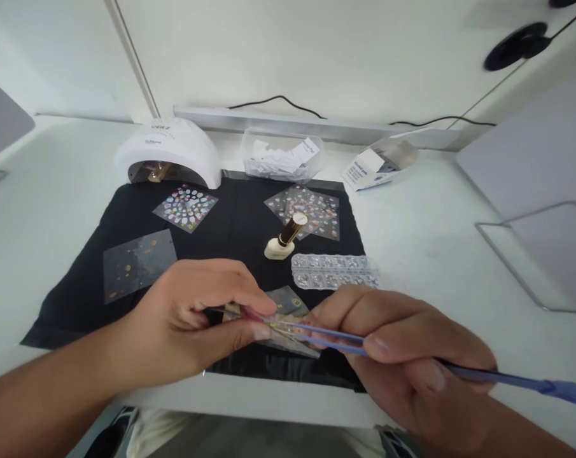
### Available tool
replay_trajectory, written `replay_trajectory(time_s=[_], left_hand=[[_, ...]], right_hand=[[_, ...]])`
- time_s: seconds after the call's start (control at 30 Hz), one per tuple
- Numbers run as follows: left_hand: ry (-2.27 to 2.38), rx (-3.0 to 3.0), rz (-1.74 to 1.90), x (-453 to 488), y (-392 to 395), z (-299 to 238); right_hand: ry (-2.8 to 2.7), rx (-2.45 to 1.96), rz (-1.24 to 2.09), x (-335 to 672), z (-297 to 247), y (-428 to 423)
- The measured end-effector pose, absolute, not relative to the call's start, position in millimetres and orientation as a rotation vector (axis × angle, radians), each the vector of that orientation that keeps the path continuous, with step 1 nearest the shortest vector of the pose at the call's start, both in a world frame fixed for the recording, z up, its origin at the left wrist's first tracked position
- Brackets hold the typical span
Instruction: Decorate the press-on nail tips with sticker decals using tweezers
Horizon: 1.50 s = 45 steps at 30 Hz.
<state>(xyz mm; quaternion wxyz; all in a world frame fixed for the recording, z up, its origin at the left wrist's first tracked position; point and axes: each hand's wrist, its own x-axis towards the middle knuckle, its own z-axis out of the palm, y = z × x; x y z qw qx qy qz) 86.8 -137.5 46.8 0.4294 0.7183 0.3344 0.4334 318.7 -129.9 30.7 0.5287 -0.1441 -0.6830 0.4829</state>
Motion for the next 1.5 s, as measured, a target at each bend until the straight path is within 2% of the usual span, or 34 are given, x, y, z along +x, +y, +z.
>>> replay_trajectory(time_s=[1.5], left_hand=[[0.869, 1.713, 1.051, 83.7, -136.8, 43.2]], right_hand=[[-1.502, -0.343, 1.276, 316.9, 26.8, -125.0]])
